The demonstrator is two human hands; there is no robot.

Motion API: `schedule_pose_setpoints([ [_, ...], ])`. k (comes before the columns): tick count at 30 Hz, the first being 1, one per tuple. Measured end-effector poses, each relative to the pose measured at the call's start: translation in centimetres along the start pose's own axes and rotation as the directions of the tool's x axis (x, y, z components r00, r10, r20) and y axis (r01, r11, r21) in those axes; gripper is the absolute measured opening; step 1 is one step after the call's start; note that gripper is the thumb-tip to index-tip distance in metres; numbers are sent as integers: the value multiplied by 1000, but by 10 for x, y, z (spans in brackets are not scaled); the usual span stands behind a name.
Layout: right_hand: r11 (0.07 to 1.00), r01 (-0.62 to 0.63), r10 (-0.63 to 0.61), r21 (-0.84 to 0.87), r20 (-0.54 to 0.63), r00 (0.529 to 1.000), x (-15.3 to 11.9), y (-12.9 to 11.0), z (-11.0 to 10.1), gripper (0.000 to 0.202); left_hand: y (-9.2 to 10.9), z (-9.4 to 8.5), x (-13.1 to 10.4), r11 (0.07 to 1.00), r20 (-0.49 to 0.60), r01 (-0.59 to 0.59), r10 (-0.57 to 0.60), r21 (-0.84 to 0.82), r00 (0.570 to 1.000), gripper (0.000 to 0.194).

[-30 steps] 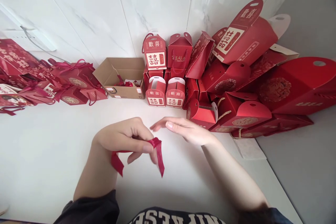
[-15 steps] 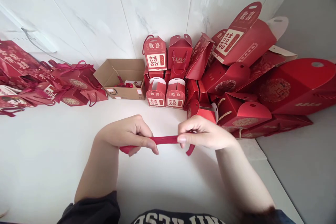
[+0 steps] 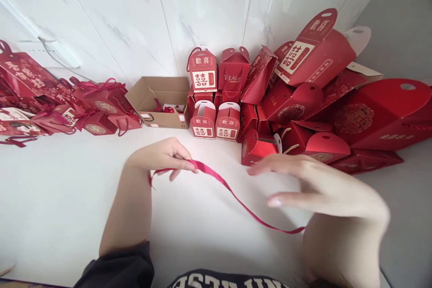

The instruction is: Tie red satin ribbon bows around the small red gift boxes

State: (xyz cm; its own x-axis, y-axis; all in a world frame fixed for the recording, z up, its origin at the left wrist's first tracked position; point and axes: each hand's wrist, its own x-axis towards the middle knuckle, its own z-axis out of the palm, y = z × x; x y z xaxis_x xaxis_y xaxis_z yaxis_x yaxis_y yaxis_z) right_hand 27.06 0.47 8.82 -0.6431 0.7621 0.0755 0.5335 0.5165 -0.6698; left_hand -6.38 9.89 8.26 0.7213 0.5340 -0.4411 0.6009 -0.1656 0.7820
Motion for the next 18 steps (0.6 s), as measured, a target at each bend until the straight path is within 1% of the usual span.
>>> schedule_pose_setpoints([
  [2, 990, -19, 31, 138, -86, 996, 31, -1, 21, 39, 9, 16, 19, 999, 59, -11, 13, -37, 998, 33],
  [3, 977, -18, 40, 212, -99, 994, 45, -1, 31, 39, 12, 24, 28, 998, 60, -30, 34, -63, 998, 34],
  [4, 960, -41, 52, 278, -31, 998, 57, 1, 40, 39, 15, 30, 35, 994, 65, -49, 56, -95, 996, 35],
  [5, 935, -75, 52, 347, 74, 996, 66, 3, 47, 39, 16, 35, 40, 991, 74, -63, 73, -120, 995, 34],
  [6, 908, -94, 40, 408, 138, 990, 71, 6, 52, 38, 17, 37, 43, 988, 79, -69, 80, -136, 994, 34],
  [7, 888, -107, 40, 446, 156, 987, 72, 8, 54, 39, 16, 37, 42, 987, 78, -57, 69, -153, 994, 33],
  [8, 873, -111, 45, 475, 148, 988, 70, 11, 53, 40, 15, 35, 40, 985, 75, -32, 45, -168, 996, 32],
  [11, 868, -91, 81, 488, 42, 996, 55, 19, 39, 43, 9, 20, 23, 978, 63, 60, -49, -199, 997, 29],
  [12, 872, -102, 90, 478, 48, 995, 49, 22, 33, 40, 7, 15, 18, 978, 61, 71, -60, -198, 996, 27],
  [13, 875, -137, 104, 465, 96, 990, 44, 24, 28, 38, 5, 11, 14, 979, 50, 72, -64, -190, 997, 26],
  [14, 873, -194, 122, 447, 185, 975, 40, 27, 24, 36, 4, 9, 12, 982, 36, 68, -63, -174, 997, 25],
  [16, 872, -307, 151, 380, 389, 909, 40, 30, 22, 37, 4, 10, 15, 989, 15, 52, -50, -137, 999, 23],
  [17, 887, -317, 150, 336, 439, 886, 43, 32, 23, 39, 6, 13, 19, 992, 16, 38, -36, -124, 999, 23],
  [18, 907, -295, 138, 302, 449, 883, 47, 32, 27, 39, 7, 18, 26, 993, 20, 15, -13, -116, 1000, 23],
])
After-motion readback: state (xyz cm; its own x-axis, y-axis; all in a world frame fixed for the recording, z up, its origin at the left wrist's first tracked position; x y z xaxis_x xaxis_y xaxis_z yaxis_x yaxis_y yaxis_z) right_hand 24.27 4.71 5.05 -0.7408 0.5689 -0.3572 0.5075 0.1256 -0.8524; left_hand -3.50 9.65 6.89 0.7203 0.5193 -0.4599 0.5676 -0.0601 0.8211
